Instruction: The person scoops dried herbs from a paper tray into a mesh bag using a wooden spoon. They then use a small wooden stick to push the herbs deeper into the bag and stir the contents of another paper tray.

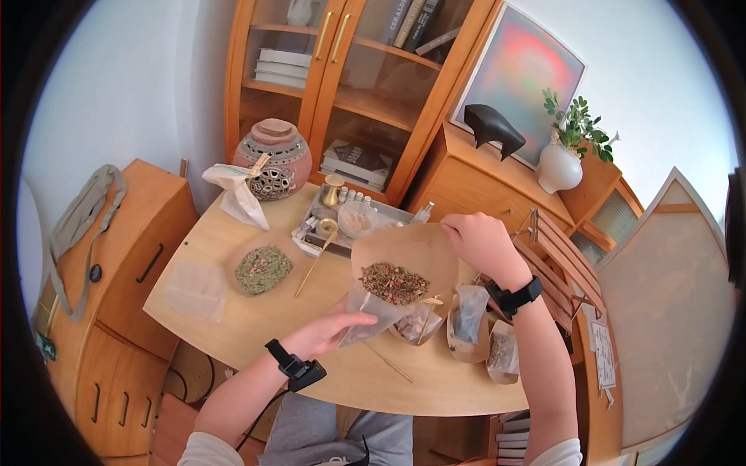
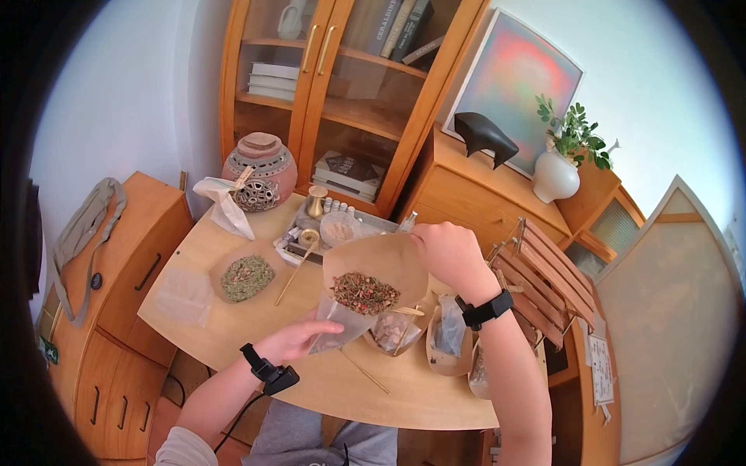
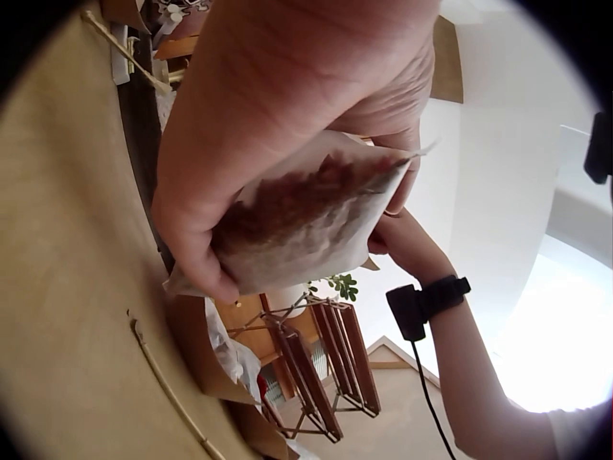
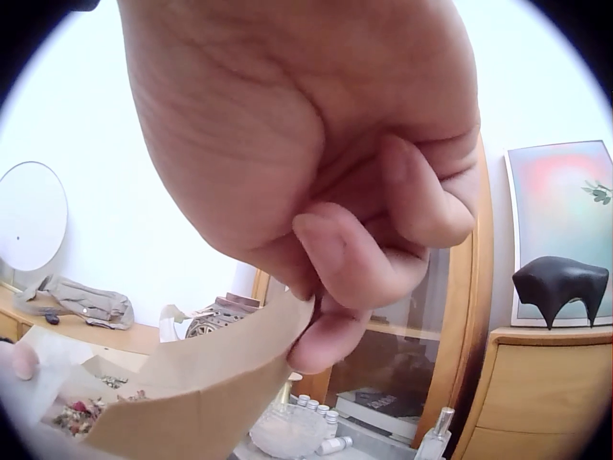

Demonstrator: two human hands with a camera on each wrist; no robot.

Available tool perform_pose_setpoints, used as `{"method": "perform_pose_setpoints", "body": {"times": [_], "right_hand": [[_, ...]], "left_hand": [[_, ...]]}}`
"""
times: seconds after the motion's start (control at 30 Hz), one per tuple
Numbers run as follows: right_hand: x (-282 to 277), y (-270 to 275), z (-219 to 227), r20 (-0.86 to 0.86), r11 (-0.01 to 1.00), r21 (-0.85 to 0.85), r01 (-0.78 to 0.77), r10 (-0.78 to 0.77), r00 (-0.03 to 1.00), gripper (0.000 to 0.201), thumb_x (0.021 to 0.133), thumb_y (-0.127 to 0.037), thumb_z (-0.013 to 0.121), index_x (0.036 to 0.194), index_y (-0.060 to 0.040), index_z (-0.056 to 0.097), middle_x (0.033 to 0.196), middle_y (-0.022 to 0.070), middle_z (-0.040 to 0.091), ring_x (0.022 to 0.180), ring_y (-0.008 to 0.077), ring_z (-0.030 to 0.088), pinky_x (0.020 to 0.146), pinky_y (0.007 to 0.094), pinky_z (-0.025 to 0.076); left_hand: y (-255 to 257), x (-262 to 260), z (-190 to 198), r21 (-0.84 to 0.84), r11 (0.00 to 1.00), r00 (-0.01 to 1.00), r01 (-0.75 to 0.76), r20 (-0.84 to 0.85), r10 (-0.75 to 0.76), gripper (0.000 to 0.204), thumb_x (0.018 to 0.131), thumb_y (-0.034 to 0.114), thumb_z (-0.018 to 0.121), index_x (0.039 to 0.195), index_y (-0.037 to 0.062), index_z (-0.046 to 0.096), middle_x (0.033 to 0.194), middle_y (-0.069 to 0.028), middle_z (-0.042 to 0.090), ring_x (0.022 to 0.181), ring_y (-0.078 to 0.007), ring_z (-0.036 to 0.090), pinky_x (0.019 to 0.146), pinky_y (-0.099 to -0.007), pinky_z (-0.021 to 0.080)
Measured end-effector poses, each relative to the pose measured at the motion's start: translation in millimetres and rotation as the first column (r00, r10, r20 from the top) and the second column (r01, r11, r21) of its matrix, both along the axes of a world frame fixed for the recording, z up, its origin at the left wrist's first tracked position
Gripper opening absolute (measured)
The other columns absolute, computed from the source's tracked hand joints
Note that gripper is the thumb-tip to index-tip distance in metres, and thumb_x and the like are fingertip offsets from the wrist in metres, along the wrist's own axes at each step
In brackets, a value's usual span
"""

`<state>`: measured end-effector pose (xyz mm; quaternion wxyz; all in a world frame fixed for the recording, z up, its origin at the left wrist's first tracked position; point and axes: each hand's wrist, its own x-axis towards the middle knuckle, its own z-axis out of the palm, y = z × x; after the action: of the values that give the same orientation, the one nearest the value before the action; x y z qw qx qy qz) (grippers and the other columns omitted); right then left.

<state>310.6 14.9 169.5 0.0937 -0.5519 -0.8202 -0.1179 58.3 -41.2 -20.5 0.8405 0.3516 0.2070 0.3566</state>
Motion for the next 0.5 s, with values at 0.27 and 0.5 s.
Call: {"method": "perform_pose_setpoints", "body": {"times": [0.27,0.5], "right_hand": [[-17.1,-15.0,9.6,0.254,0.966,0.228,-0.122,0.062,0.965,0.006,0.086,-0.011,0.065,0.082,-0.0086,0.069,0.064,0.0119,0.067,0.064,0.0306,0.072,0.056,0.0388,0.057],[-31.8,-32.2,14.8,0.346,0.954,0.27,-0.13,0.03,0.938,0.003,0.084,-0.009,0.067,0.085,-0.0064,0.067,0.062,0.0108,0.066,0.061,0.0279,0.072,0.054,0.0363,0.055]], "left_hand": [[-1.6,4.9,1.5,0.004,1.0,1.0,-0.013,0.011,0.013,0.077,0.095,0.004,0.069,0.161,0.0085,0.029,0.152,-0.0078,0.051,0.137,-0.0193,0.054,0.115,-0.0356,0.045],[-5.0,3.9,6.6,-0.011,1.0,0.999,-0.005,0.039,0.006,0.079,0.095,0.003,0.07,0.161,0.0094,0.028,0.152,-0.0077,0.051,0.137,-0.0202,0.054,0.115,-0.0359,0.045]]}}
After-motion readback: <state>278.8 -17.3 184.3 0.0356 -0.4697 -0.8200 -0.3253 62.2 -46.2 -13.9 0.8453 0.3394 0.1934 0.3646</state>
